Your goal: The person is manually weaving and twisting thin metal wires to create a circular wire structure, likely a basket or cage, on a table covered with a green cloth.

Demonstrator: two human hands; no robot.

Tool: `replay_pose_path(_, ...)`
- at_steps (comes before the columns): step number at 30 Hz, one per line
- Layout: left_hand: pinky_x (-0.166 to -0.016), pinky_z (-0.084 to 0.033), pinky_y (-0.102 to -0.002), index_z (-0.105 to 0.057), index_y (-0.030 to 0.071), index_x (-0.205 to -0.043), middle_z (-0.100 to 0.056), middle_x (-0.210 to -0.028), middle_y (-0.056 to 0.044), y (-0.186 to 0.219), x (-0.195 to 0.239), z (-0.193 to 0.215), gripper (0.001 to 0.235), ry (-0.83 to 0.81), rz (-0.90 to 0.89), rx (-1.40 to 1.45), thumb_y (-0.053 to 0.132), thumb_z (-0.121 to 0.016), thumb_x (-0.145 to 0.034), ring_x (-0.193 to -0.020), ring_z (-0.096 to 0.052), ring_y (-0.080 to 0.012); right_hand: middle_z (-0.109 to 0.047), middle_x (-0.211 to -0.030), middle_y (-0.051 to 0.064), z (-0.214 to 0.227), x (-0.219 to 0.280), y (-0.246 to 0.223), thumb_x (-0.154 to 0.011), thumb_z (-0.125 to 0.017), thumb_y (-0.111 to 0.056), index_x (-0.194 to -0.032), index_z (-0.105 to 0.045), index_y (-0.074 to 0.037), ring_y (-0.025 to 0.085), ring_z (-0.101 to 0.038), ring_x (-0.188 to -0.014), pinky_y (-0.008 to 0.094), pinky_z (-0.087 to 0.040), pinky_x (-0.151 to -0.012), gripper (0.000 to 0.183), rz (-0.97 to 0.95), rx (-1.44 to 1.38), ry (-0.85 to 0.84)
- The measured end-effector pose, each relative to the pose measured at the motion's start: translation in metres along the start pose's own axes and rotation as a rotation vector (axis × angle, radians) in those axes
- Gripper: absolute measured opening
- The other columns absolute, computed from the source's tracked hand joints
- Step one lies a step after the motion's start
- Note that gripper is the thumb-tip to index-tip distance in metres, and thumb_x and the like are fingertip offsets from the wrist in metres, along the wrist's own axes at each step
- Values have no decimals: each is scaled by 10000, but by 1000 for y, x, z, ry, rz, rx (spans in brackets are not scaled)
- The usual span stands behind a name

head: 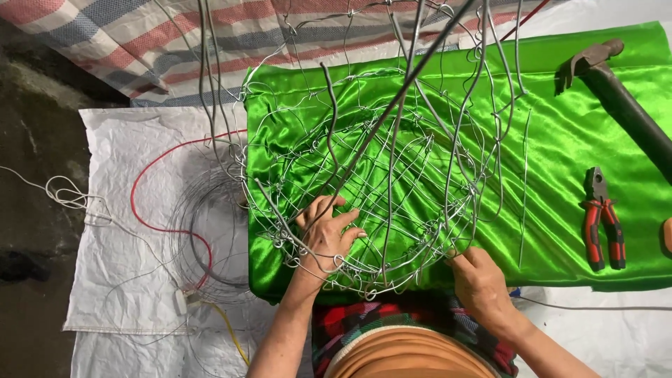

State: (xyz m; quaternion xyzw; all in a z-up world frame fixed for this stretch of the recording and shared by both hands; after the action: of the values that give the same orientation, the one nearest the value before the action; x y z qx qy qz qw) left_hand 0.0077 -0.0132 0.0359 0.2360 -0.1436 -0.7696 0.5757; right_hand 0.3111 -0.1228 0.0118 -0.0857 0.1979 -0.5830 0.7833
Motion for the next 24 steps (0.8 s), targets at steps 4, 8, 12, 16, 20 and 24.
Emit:
replay_pose_path(4,-941,-270,-476,-821,302,-1021,-615,-1243,-26,-1,0,-2,416,-14,0,-5,456,-919,-647,-1229,-481,-280,-391,-687,60,6,-5,-12,-991,-541,30,-924,-567,-61,224,-356,-604,378,-255,-464,116,1,14,-3)
replay_pose_path(8,-949,-263,-488,-823,290,-1031,-604,-1237,-40,3,-2,4,382,-56,1,13,428,-902,-684,-1237,-466,-278,-472,-729,52,5,-8,-18,-951,-524,86,-1012,-622,-88,214,-424,-616,337,-318,-430,209,-29,-22,-57)
replay_pose_path(12,-951,-254,-470,-822,315,-1016,-615,-1221,-15,3,0,3,431,2,-31,-44,457,-931,-623,-1228,-481,-269,-459,-733,62,5,-13,-22,-888,-496,150,-982,-659,-95,236,-409,-625,382,-298,-455,308,-40,-122,-6)
replay_pose_path(16,-969,-259,-484,-825,261,-1026,-601,-1186,-20,8,-2,12,405,6,-40,12,460,-883,-677,-1213,-491,-266,-479,-727,66,3,-15,-21,-926,-566,78,-881,-610,-83,227,-415,-613,373,-303,-452,173,-19,-114,10)
replay_pose_path(20,-992,-266,-508,-819,286,-1044,-603,-1174,12,-2,1,5,420,26,-9,48,479,-884,-677,-1203,-493,-261,-469,-712,65,17,-16,-36,-986,-600,-43,-975,-661,-74,212,-396,-612,377,-328,-486,69,4,-157,13)
replay_pose_path(24,-1098,-229,-482,-773,116,-1164,-573,-1271,-81,16,9,39,280,91,47,228,274,-618,-992,-1241,-570,-243,-511,-767,97,28,-10,-44,-967,-642,-79,-1158,-643,-93,254,-452,-678,401,-401,-554,192,-17,-144,-23)
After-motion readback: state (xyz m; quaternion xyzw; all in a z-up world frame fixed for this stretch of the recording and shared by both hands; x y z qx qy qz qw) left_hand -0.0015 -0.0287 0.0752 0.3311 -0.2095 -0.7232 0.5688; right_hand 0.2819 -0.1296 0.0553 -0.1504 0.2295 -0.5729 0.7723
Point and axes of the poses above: each hand's wrist, its own x-axis away from the middle knuckle, its own z-axis out of the back of the hand, y = z × x, the point moved 5 cm from there along -x, towards the middle knuckle
